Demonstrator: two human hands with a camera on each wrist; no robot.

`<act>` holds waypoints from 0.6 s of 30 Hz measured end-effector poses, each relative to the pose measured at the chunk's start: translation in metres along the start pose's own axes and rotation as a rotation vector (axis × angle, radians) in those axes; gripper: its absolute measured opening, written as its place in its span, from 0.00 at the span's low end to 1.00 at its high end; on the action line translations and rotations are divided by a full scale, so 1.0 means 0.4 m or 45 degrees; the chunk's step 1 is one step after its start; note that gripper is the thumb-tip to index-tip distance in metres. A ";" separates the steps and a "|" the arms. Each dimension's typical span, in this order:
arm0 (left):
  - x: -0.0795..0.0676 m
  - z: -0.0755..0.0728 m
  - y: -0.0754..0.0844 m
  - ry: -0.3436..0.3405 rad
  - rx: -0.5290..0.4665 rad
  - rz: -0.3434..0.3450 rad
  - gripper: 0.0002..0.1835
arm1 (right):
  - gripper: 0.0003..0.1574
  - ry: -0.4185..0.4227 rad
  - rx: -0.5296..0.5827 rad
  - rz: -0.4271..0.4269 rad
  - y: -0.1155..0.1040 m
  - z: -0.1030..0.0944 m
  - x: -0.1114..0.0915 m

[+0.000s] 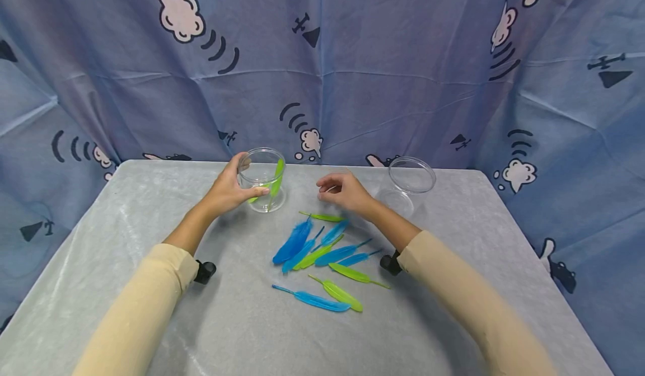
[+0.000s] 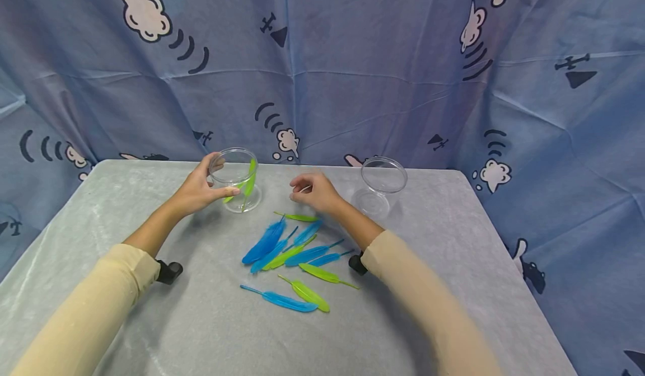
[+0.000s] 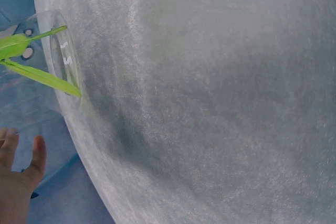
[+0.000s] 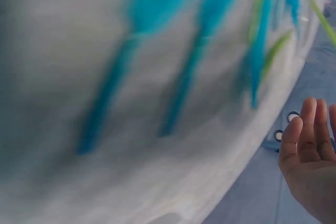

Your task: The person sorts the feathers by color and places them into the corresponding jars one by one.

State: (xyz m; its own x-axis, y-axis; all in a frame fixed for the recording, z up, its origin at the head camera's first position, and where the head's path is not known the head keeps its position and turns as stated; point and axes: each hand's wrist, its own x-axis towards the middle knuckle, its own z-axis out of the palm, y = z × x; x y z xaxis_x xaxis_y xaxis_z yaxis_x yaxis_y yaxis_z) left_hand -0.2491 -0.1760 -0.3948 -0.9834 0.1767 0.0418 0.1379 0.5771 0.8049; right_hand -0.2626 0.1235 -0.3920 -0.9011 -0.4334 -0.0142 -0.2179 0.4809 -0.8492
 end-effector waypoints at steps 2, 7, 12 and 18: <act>0.000 0.000 0.000 0.000 0.000 0.001 0.59 | 0.19 -0.025 -0.029 -0.013 0.017 -0.002 -0.011; 0.000 0.000 0.000 -0.001 0.000 -0.004 0.59 | 0.18 -0.059 -0.072 -0.013 0.052 -0.005 -0.030; 0.000 -0.001 -0.002 -0.005 -0.002 -0.013 0.59 | 0.19 -0.092 -0.101 0.016 0.074 -0.008 -0.045; 0.001 -0.001 -0.004 -0.005 -0.007 -0.013 0.60 | 0.19 -0.126 -0.071 0.045 0.095 -0.009 -0.054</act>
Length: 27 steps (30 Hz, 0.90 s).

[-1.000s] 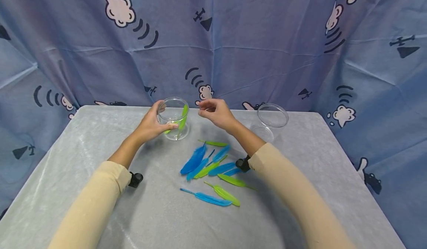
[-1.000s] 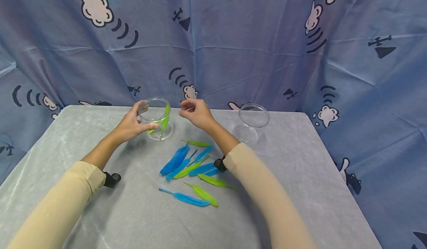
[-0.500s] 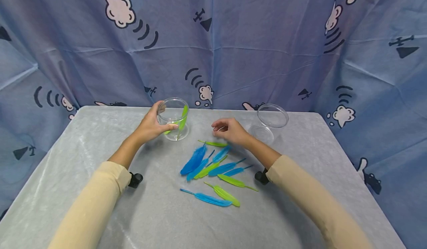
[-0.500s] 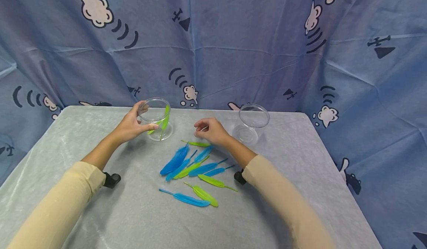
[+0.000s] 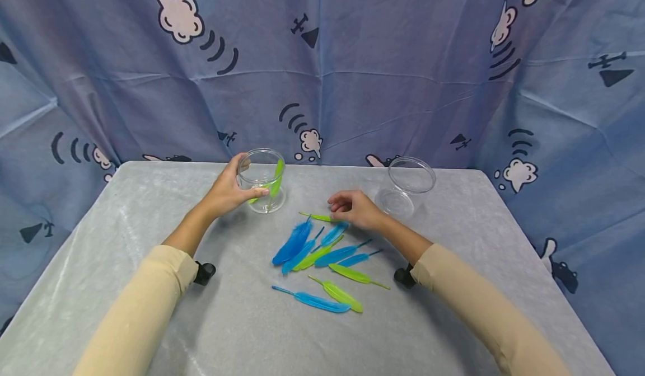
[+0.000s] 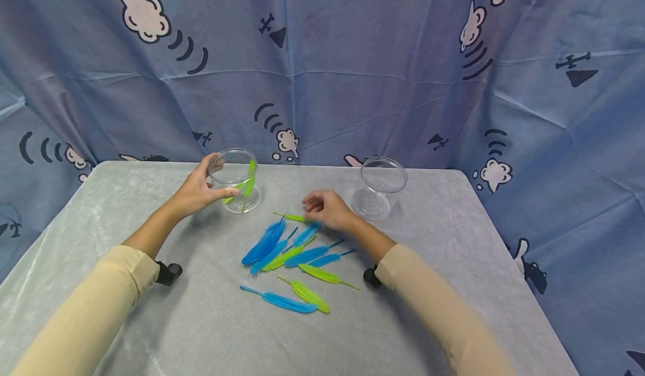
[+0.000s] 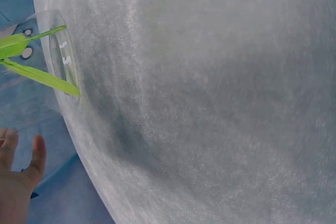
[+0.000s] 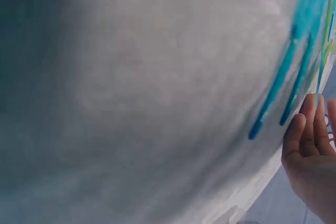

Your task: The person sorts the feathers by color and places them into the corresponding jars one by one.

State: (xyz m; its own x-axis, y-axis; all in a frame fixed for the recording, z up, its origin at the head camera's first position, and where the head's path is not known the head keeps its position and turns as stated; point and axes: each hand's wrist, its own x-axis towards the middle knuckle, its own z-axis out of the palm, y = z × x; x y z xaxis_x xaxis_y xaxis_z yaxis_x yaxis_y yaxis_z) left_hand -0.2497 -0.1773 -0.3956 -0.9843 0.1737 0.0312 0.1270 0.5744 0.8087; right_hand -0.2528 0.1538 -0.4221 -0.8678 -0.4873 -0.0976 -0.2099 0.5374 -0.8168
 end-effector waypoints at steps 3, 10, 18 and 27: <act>-0.001 0.000 -0.001 0.002 0.005 0.000 0.60 | 0.21 -0.008 0.028 0.010 0.007 0.003 -0.003; -0.001 0.001 0.001 0.005 0.015 -0.006 0.60 | 0.21 -0.013 0.046 -0.009 0.003 0.009 -0.011; -0.001 0.000 0.002 0.004 0.021 -0.007 0.59 | 0.19 -0.013 -0.022 -0.042 0.023 0.012 -0.003; 0.000 0.001 0.001 0.008 0.021 -0.012 0.60 | 0.16 -0.007 -0.084 -0.005 0.018 0.013 0.001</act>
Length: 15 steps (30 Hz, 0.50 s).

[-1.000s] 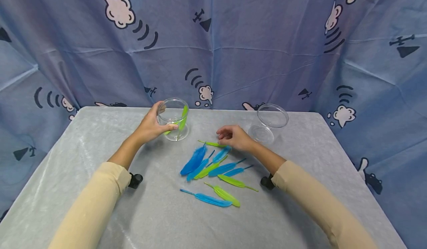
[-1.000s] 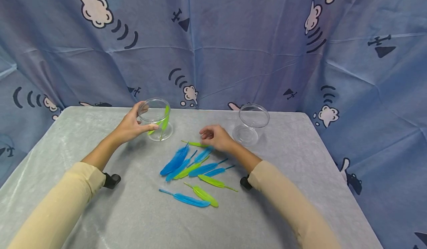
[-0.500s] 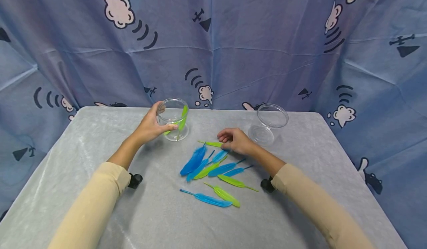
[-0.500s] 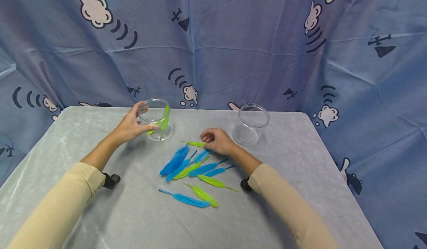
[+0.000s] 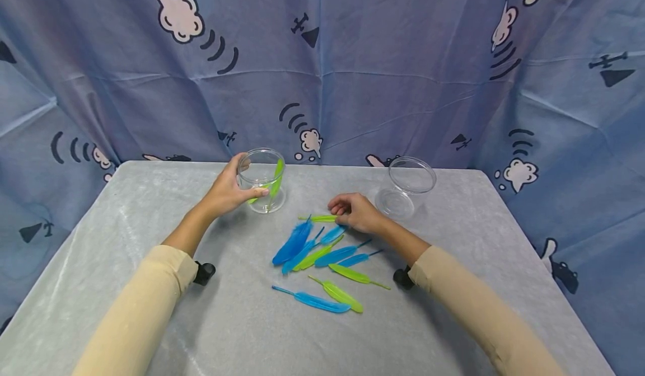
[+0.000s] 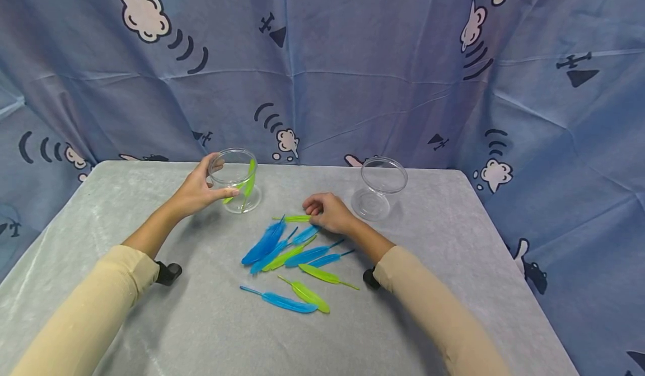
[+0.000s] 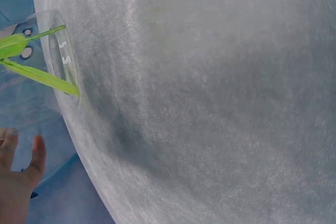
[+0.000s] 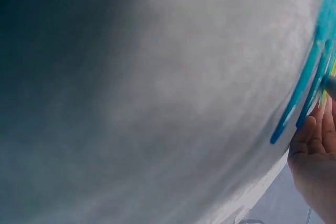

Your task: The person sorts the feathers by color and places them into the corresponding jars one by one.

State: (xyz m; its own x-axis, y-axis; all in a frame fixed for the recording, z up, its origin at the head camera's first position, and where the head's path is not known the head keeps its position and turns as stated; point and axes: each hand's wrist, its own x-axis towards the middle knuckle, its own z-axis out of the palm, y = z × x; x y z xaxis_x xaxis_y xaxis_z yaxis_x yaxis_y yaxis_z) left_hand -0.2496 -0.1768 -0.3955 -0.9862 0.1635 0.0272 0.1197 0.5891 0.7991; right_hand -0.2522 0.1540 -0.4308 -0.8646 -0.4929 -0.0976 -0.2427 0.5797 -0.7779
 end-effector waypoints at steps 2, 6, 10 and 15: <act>0.000 0.000 0.000 0.000 0.002 -0.001 0.60 | 0.16 0.000 -0.008 0.012 -0.001 0.000 0.001; 0.001 0.000 -0.001 0.001 0.005 0.000 0.60 | 0.16 -0.002 -0.015 0.024 -0.001 0.000 0.003; 0.001 -0.001 -0.001 0.001 0.008 -0.001 0.60 | 0.16 0.001 -0.004 0.027 0.000 -0.001 0.003; 0.002 -0.002 0.000 -0.005 0.010 -0.007 0.60 | 0.16 0.008 0.009 0.017 0.004 -0.005 0.003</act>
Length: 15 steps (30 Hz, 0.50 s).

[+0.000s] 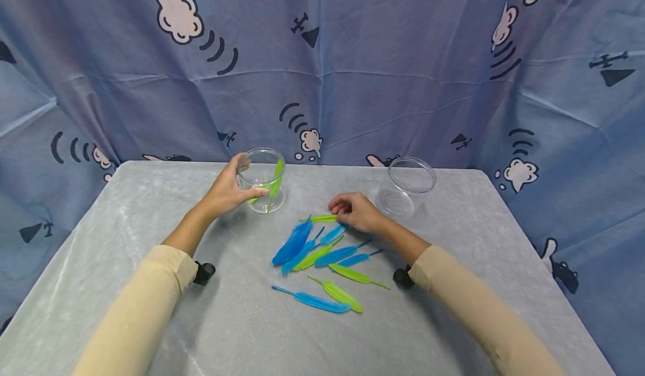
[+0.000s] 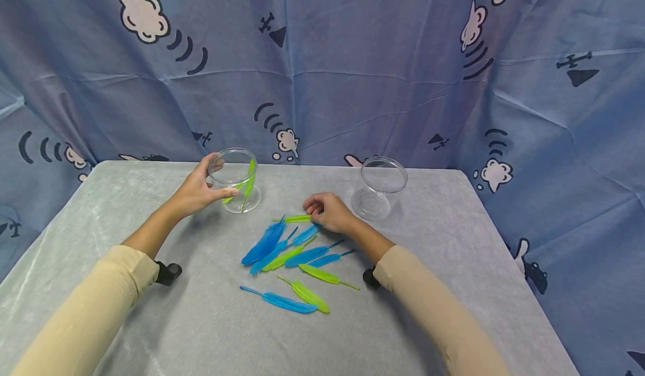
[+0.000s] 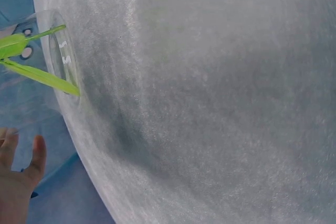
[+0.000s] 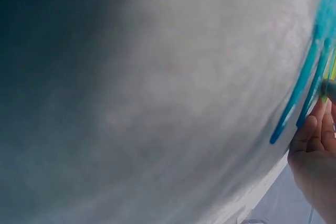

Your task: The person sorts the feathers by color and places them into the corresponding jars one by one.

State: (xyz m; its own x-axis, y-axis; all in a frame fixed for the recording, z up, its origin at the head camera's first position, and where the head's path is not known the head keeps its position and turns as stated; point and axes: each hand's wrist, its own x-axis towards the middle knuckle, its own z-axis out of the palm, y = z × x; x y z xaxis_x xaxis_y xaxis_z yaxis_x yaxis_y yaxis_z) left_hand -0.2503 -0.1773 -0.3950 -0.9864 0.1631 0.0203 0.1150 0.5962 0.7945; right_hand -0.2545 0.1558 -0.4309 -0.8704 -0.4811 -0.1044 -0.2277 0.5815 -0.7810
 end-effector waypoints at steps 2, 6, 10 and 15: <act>0.000 0.000 0.001 -0.004 -0.001 0.002 0.60 | 0.16 0.004 0.003 -0.004 0.001 -0.002 0.000; 0.000 -0.002 0.002 -0.004 -0.003 0.010 0.60 | 0.16 0.008 0.012 -0.024 0.000 -0.006 0.002; 0.000 -0.003 0.002 -0.004 0.004 0.008 0.60 | 0.16 0.017 0.014 -0.049 -0.003 -0.011 0.002; -0.001 -0.002 0.003 -0.006 0.008 -0.009 0.60 | 0.14 0.065 0.002 -0.085 -0.013 -0.018 0.001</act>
State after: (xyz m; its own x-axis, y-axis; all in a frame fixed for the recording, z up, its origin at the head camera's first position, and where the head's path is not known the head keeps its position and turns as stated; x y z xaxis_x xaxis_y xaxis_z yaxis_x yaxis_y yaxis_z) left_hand -0.2500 -0.1774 -0.3937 -0.9866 0.1624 0.0119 0.1087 0.6023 0.7908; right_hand -0.2568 0.1574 -0.4223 -0.8745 -0.4846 -0.0208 -0.2850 0.5480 -0.7864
